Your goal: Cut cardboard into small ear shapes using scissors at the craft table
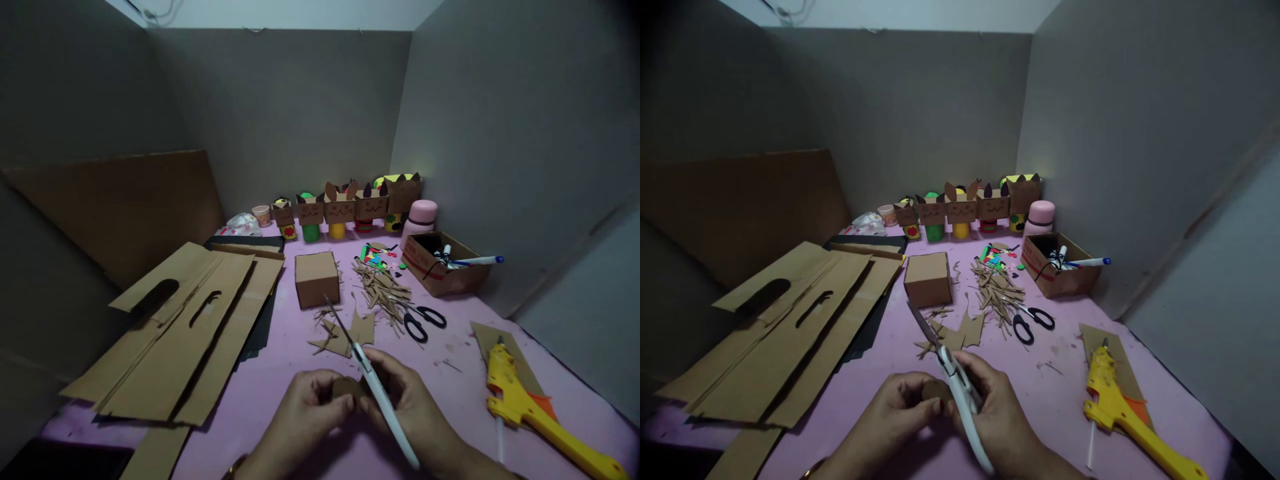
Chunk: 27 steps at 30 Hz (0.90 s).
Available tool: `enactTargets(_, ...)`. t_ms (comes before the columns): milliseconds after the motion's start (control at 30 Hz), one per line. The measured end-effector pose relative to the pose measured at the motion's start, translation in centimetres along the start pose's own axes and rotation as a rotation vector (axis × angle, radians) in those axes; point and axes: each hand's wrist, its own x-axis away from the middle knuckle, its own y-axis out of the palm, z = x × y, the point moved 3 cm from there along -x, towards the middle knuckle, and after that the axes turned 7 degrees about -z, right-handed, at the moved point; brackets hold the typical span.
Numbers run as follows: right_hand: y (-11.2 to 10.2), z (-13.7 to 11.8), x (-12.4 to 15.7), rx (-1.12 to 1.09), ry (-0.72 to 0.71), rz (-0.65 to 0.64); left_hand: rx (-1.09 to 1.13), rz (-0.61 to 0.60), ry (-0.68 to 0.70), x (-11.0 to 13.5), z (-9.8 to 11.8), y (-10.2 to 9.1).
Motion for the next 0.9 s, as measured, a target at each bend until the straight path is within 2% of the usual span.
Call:
enactTargets(100,-0.1,0.1,-0.1,-0.009,-0.004,0.089,0.122,0.046,0.019,-0.4,-0.5,0.1)
enactTargets(267,-0.4,0.2,-0.5,-0.046,0.033,0.251,0.456,0.124,0.028,-1.3,-2.4,0.4)
enactTargets(400,-0.1,0.5,-0.7,-0.067,0.027,0.278,0.538,0.185,0.011,-1.4,-3.4,0.4)
enactTargets(533,0.3,0.7,-0.8,-0.089,0.021,0.246,0.506,0.206,0.032,-1.0,-2.7,0.4)
enactTargets(633,0.0,0.4,-0.6,-0.103,0.013,0.159,0.480,0.183,0.053,-0.7,-1.5,0.2)
enactTargets(700,-0.7,-0.1,-0.4,-0.065,-0.018,0.098,0.462,0.210,0.063,-0.4,-0.9,-0.3)
enactTargets(800,-2.0,-0.8,0.0,0.168,0.022,0.020,0.428,0.322,0.083,-0.1,-0.2,-1.5)
enactTargets(900,-3.2,-1.1,0.2,0.397,0.059,0.021,0.437,0.416,0.118,0.1,0.1,-2.7)
